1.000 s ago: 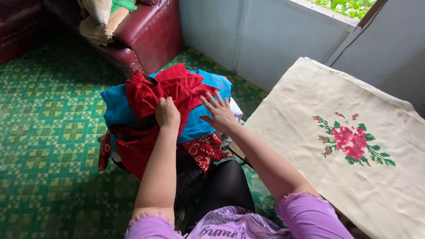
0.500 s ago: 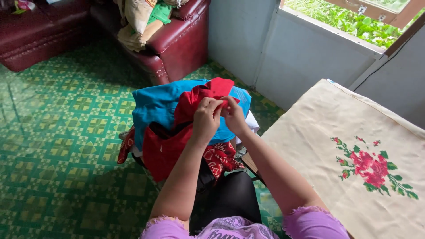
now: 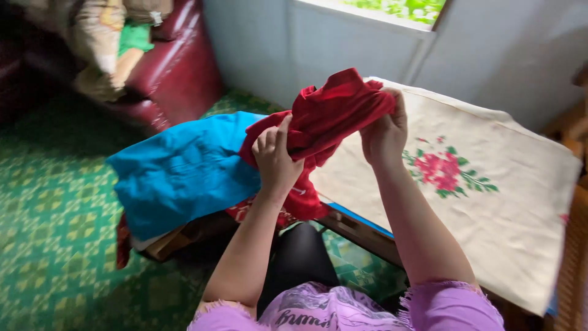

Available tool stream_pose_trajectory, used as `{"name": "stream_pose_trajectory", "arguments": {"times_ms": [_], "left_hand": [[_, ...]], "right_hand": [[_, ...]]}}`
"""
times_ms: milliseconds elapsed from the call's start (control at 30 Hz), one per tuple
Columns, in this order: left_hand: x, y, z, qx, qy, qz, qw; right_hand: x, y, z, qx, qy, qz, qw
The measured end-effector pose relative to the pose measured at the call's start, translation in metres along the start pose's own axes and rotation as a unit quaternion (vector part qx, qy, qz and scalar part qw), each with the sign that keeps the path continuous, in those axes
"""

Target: Retrieving a red t-shirt from a shelf, folding it neatly on a table, and placing it back on the shelf.

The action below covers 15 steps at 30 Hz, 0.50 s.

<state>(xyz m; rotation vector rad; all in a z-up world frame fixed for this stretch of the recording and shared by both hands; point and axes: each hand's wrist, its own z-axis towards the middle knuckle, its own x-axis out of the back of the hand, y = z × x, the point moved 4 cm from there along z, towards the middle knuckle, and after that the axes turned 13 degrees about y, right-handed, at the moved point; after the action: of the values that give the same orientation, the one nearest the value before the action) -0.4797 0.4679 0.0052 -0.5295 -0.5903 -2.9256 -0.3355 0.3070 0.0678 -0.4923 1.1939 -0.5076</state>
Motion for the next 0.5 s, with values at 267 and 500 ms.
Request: {"name": "stream_pose_trajectory", "arguments": {"times_ms": [267, 500], "left_hand": [[-0.087, 0.098, 0.025, -0.036, -0.076, -0.224, 0.971], [-0.187, 0.153, 0.011, 0.007, -0.197, -0.378, 0.904]], "right_hand": [[0.12, -0.128, 0.056, 0.231, 0.109, -0.106, 0.961], [0.251, -0.214, 0.075, 0.384, 0.177, -0.354, 0.834]]}}
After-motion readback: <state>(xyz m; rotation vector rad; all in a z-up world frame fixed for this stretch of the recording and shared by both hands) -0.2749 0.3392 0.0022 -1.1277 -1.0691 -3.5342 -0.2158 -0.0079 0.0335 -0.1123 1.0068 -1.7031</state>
